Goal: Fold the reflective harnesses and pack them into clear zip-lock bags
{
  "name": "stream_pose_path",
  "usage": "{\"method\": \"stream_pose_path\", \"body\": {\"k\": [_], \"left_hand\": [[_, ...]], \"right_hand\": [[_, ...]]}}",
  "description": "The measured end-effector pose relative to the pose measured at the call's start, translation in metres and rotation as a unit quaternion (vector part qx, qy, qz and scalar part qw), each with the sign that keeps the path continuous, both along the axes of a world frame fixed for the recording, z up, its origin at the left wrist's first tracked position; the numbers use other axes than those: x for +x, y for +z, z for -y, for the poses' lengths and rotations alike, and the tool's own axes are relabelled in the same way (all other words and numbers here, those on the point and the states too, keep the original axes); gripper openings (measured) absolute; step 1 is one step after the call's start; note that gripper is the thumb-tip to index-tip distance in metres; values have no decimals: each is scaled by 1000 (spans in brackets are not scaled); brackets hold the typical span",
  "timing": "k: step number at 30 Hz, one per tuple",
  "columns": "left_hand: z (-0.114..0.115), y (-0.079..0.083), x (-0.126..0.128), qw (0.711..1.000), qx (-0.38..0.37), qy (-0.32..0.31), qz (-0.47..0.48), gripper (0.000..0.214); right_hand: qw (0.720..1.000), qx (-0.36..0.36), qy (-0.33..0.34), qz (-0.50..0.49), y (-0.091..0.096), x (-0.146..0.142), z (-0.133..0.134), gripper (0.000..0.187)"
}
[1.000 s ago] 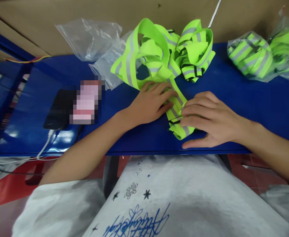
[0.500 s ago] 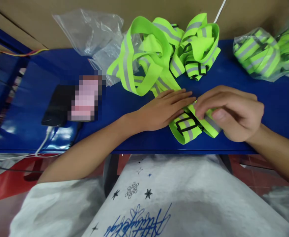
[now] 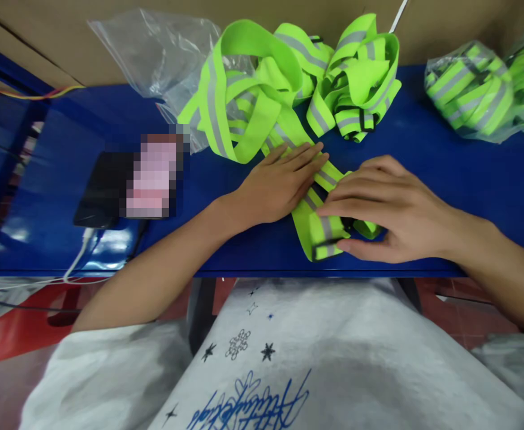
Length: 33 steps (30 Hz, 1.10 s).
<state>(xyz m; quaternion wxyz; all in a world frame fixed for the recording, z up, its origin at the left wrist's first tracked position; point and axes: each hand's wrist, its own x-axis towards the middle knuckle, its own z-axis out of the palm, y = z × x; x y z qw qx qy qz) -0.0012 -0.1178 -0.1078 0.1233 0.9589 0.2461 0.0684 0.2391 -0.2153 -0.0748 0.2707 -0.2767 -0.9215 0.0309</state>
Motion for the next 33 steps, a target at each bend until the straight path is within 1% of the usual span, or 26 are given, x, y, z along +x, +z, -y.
{"method": "stream_pose_path", "body": {"k": [2,3,5,7,9,10,11,13,15,17,19,20,23,25,27,29,30,33], "left_hand": [[-7,-6,-4,999,0,24,25,57],[-12,-11,-7,998,1,42,43,57],[-23,-20,-12,993,3,81,86,56],[-29,-23,-14,987,7,102,122,57],[-26,-19,-11,984,7,90,156,57],[-21,-14,-7,983,4,69,168,57],[-14,-9,-4,984,0,41,175,56],[-1,-1,3,989,-10,-26,146,55],[7,1,7,992,-24,-71,97,54],[9,-1,8,994,-35,-74,67,54],[5,-4,5,996,-40,-56,49,55],[2,-4,3,997,-40,-44,42,56],[-5,-2,-1,999,-39,-8,34,57],[-7,0,-2,998,-37,13,40,57],[-8,0,-2,998,-38,22,45,58],[-11,-5,-4,998,-36,26,51,58],[-13,-8,-5,997,-33,31,58,59],[-26,-21,-14,993,-22,64,91,60]], "right_hand": [[997,56,9,-54,7,7,3,21],[993,92,5,-77,10,11,4,17],[984,148,-44,-92,12,18,7,20],[976,174,-100,-89,12,21,9,20],[973,171,-128,-92,10,19,8,12],[973,162,-133,-92,8,17,6,7],[977,144,-136,-85,6,15,4,10],[984,86,-145,-59,1,12,-1,31],[990,17,-136,-39,-6,10,-6,52],[991,-52,-119,-23,-12,10,-9,62],[988,-101,-113,0,-16,11,-9,60],[988,-110,-111,10,-17,11,-8,57],[990,-95,-98,31,-16,10,-6,46],[993,-65,-88,45,-13,9,-5,41],[994,-27,-92,59,-8,9,-5,36],[994,12,-99,52,-3,12,-5,34],[995,30,-89,38,-1,14,-5,33],[997,70,-32,-27,4,21,-2,31]]}}
